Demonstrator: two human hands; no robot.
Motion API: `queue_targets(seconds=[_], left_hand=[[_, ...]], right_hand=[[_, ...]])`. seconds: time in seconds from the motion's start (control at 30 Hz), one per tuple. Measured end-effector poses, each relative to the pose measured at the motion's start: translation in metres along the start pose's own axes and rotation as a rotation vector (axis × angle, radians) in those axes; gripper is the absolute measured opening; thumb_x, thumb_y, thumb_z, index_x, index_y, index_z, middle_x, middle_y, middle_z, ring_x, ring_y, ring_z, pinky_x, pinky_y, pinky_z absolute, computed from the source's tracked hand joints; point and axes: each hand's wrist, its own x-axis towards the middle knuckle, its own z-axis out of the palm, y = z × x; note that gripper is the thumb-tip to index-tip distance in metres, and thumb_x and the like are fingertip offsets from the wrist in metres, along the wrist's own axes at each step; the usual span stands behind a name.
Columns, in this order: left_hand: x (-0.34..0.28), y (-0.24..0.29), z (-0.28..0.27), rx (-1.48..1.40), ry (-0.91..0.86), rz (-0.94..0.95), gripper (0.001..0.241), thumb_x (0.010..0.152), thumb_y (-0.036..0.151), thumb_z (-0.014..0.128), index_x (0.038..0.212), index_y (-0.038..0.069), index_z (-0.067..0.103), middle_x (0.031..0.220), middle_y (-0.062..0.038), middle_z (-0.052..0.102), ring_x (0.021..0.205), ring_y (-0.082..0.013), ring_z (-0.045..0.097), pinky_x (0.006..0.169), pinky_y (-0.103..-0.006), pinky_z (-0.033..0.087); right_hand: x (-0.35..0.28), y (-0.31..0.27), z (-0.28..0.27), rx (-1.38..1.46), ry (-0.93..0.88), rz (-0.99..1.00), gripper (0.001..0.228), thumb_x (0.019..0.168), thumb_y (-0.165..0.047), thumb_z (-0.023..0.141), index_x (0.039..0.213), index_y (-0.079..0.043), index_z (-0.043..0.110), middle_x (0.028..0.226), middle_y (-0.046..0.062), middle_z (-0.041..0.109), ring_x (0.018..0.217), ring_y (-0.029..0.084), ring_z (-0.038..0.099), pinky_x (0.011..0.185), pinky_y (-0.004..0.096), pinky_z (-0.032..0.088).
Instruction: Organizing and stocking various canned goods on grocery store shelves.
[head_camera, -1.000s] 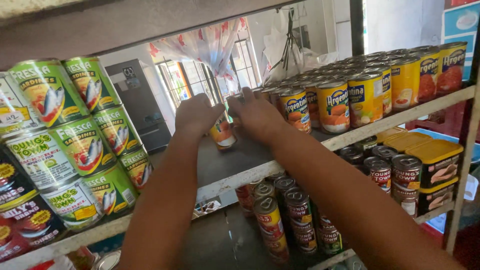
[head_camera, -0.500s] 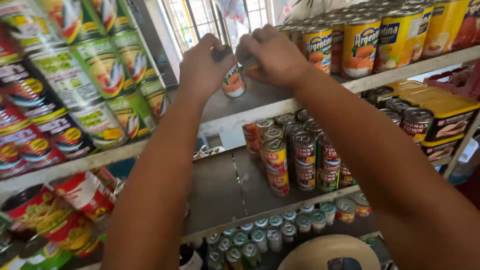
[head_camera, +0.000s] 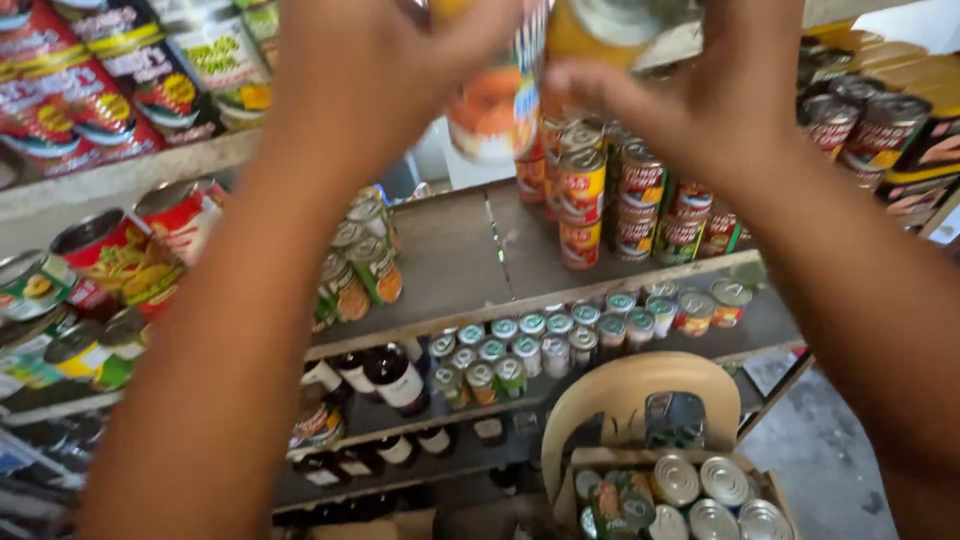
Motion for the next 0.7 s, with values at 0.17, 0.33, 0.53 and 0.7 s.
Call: queue_targets(seconds=[0.17,0.33,0.53,0.7], left_hand=[[-0.063,0.062,-0.012,-0.737,0.089,-0.422,0.033,0.095,0.027,0.083,0.113,0.006,0.065,0.106,-0.012,0.069,0.094,-0.0303,0.067,0.081,-0.0399,0.053],[-0.157,0.104,0.062,-0.798,0.003,-0.648,0.032,0.095,0.021,0.081,0.115,0.006,0.061,0.113,-0.013,0.067,0.108,-0.0331,0.067,0.093,-0.0417,0.054],[-0.220,0.127,0.140,-0.623,-0.054,-0.955,0.028,0.088,0.024,0.080,0.105,0.009,0.063,0.104,-0.015,0.065,0.100,-0.0402,0.065,0.084,-0.0489,0.051],[-0.245,0.131,0.169,-0.565,-0.153,-1.091,0.025,0.089,0.026,0.076,0.105,0.012,0.063,0.111,-0.018,0.064,0.100,-0.0433,0.065,0.082,-0.0511,0.052]], right_hand=[[-0.062,-0.036,0.048,0.065,-0.082,-0.011,0.057,0.081,-0.030,0.098,0.114,-0.004,0.059,0.115,0.014,0.062,0.108,0.033,0.061,0.095,0.043,0.050],[-0.133,-0.032,0.138,0.181,-0.203,0.199,0.057,0.073,-0.030,0.095,0.111,-0.006,0.061,0.119,0.017,0.062,0.111,0.039,0.059,0.095,0.046,0.048],[-0.171,-0.013,0.234,0.149,-0.215,0.411,0.053,0.074,-0.027,0.094,0.108,-0.007,0.059,0.106,0.017,0.065,0.102,0.040,0.060,0.085,0.048,0.048],[-0.174,-0.011,0.281,0.171,-0.132,0.539,0.051,0.070,-0.024,0.094,0.104,-0.009,0.060,0.101,0.016,0.068,0.096,0.041,0.064,0.082,0.048,0.049]])
